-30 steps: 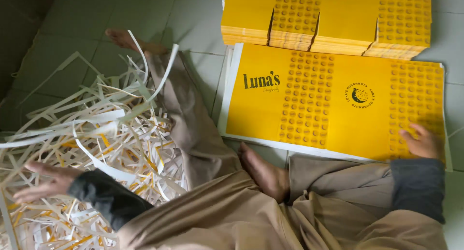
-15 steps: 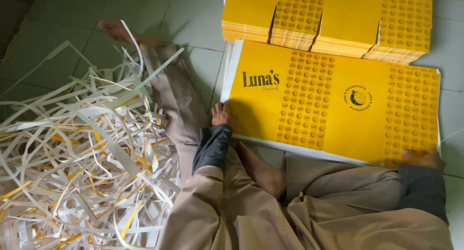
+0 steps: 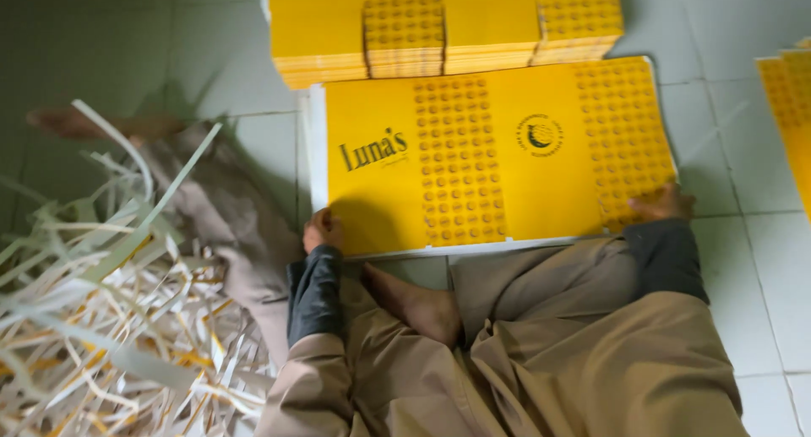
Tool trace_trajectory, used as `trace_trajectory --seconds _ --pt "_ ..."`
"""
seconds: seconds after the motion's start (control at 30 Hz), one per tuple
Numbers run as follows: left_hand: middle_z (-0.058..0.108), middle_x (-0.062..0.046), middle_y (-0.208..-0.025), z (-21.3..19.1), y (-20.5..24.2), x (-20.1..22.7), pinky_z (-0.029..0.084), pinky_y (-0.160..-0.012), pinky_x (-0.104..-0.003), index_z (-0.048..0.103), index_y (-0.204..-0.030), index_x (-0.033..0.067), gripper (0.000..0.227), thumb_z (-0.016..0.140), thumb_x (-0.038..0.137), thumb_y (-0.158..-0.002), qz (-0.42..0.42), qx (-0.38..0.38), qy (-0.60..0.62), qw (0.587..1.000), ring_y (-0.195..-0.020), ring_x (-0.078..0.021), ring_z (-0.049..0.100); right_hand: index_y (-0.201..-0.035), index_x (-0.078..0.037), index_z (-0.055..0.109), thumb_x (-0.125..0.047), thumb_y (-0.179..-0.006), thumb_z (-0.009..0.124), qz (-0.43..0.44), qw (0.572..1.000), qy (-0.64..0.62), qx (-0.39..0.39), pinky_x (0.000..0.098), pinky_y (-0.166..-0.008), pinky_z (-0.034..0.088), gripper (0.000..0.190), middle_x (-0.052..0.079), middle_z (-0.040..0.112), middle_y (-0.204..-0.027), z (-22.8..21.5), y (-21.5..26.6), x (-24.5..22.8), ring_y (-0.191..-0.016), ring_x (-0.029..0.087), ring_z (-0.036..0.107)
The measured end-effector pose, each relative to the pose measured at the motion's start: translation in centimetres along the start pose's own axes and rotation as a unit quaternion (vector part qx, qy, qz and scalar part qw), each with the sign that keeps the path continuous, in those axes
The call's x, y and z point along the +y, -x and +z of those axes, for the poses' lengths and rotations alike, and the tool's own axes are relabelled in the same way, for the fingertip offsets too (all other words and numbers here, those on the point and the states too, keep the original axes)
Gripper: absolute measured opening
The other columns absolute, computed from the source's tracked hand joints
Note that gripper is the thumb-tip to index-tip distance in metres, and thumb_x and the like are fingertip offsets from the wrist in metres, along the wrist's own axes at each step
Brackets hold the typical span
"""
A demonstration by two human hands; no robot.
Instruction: Peeling adhesive strips from cardboard box templates
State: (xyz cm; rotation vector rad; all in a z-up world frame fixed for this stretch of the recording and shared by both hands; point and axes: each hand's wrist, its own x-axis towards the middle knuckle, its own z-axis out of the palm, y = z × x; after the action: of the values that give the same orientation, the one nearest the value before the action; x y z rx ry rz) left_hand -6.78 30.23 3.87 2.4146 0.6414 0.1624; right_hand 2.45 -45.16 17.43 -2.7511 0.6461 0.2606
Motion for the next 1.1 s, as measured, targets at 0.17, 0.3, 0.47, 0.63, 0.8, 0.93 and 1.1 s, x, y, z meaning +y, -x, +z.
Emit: trace_trajectory --seconds 0.17,0.3,0.47,0.63,0.8,0.93,1.1 --pt "0.07 0.0 -0.085 -2.9 1.0 0.6 0.055 -0.076 -0.029 0.071 -0.113 0.0175 0.033 0.077 0.025 -0.082 -0.045 -0.005 0.256 0.966 -0.077 -0.0118 0.066 -0.152 -0.01 0.043 -0.045 -0.071 0.084 0.166 0.981 -0.094 -0.028 0.0643 -0.117 0.028 0.098 0.028 0.03 -0.152 -3.0 3.7 -4.3 -0.143 0.05 0.025" --pt "0.068 0.004 -0.077 -3.1 1.1 -0.7 0.054 -0.073 -0.023 0.071 -0.103 0.0165 0.018 0.076 0.019 -0.086 -0.011 0.083 0.334 0.939 -0.073 -0.0071 0.062 -0.153 -0.009 0.039 -0.057 -0.071 0.083 0.21 0.974 -0.071 -0.05 0.07 -0.117 0.024 0.105 0.025 0.016 -0.163 -4.4 5.6 -5.8 -0.151 0.045 0.013" --pt "0.051 0.001 -0.079 -6.8 1.6 3.1 0.065 -0.093 -0.026 0.07 -0.1 0.0122 0.017 0.07 0.0 -0.089 -0.228 0.055 0.553 0.8 -0.079 -0.0105 0.059 -0.14 0.001 0.051 -0.055 -0.07 0.091 0.111 0.993 -0.037 -0.026 0.0604 -0.103 0.046 0.099 0.034 0.049 -0.141 -1.0 1.2 -1.7 -0.13 0.05 0.052" --pt "0.07 -0.009 -0.107 -7.6 2.0 1.3 0.056 -0.097 -0.034 0.058 -0.116 0.0217 0.028 0.07 0.003 -0.099 -0.061 0.04 0.456 0.887 -0.1 -0.0156 0.065 -0.129 -0.005 0.057 -0.047 -0.072 0.092 0.022 0.987 -0.144 -0.062 0.0528 -0.099 0.05 0.079 0.027 0.065 -0.13 -0.1 1.6 0.9 -0.122 0.044 0.062" --pt "0.073 -0.011 -0.105 -11.7 3.7 2.7 0.055 -0.082 -0.03 0.061 -0.109 0.0122 0.016 0.068 0.01 -0.095 -0.007 0.096 0.482 0.871 -0.092 -0.0148 0.067 -0.122 -0.004 0.063 -0.026 -0.095 0.076 0.013 0.941 -0.333 -0.064 0.0432 -0.078 0.054 0.038 0.015 0.07 -0.121 -1.2 2.9 1.7 -0.1 0.03 0.068" --pt "0.072 -0.008 -0.111 -13.1 3.1 2.0 0.055 -0.092 -0.027 0.064 -0.117 0.01 0.025 0.075 0.012 -0.094 0.048 0.114 0.492 0.862 -0.101 -0.0132 0.068 -0.132 -0.003 0.057 -0.04 -0.096 0.07 -0.037 0.94 -0.339 -0.024 0.0454 -0.079 0.052 0.053 0.017 0.067 -0.128 -2.3 4.2 2.3 -0.108 0.033 0.065" --pt "0.073 -0.01 -0.107 -15.0 -3.8 4.5 0.057 -0.084 -0.027 0.063 -0.12 0.0067 0.032 0.077 0.014 -0.092 0.052 0.122 0.514 0.848 -0.093 -0.012 0.068 -0.13 -0.009 0.05 -0.021 -0.101 0.074 -0.079 0.834 -0.542 0.075 0.042 -0.085 0.055 0.039 0.016 0.066 -0.122 -5.0 1.8 -3.9 -0.105 0.023 0.065"
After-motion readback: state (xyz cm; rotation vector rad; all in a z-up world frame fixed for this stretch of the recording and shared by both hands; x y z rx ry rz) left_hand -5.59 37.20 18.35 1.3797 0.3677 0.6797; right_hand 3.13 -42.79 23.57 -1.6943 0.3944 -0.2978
